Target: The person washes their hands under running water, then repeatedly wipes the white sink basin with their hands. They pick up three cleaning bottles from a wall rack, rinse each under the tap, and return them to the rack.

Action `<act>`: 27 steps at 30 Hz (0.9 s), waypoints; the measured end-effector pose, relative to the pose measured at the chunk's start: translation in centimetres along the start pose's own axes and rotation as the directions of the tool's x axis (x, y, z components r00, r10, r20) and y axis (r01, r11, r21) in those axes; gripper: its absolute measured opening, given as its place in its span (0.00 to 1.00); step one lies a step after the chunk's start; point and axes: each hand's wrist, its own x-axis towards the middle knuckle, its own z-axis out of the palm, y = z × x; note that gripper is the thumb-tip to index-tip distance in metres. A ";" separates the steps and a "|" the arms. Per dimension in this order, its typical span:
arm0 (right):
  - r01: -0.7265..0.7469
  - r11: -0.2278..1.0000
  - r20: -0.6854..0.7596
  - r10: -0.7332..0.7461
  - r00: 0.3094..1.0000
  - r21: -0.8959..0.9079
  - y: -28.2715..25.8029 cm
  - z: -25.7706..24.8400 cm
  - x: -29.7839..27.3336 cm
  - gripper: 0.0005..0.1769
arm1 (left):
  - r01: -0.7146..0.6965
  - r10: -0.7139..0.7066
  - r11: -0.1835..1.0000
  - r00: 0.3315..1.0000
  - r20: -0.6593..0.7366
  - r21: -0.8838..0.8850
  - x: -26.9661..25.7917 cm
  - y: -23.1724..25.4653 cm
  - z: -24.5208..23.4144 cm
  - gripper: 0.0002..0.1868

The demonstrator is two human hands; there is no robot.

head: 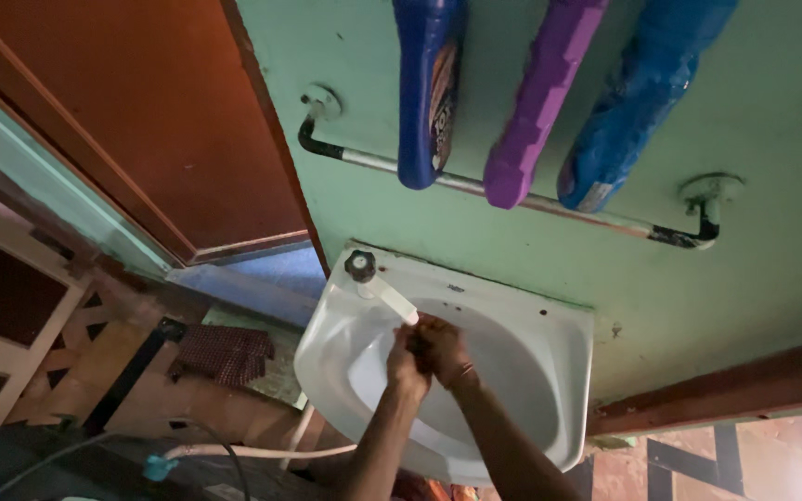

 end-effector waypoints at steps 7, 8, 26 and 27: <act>0.046 0.862 -0.184 -0.159 0.970 -0.504 -2.3 3.0 -1.2 0.16 | 0.076 -0.077 0.995 0.997 -0.004 -0.059 3.4 0.9 -2.1 0.15; 0.064 0.864 -0.158 -0.164 0.974 -0.499 -2.3 2.9 -1.4 0.16 | 0.093 -0.091 0.993 0.995 0.027 -0.069 3.7 0.9 -2.2 0.15; -0.317 0.939 -0.059 0.327 0.943 0.133 3.5 -0.8 4.7 0.12 | 0.076 0.013 0.971 0.931 -0.366 0.226 -0.4 3.9 2.0 0.15; -0.256 0.965 -0.130 0.248 0.960 -0.052 3.1 0.0 4.0 0.11 | 0.067 0.014 0.970 0.943 -0.333 0.232 -0.4 3.8 1.5 0.14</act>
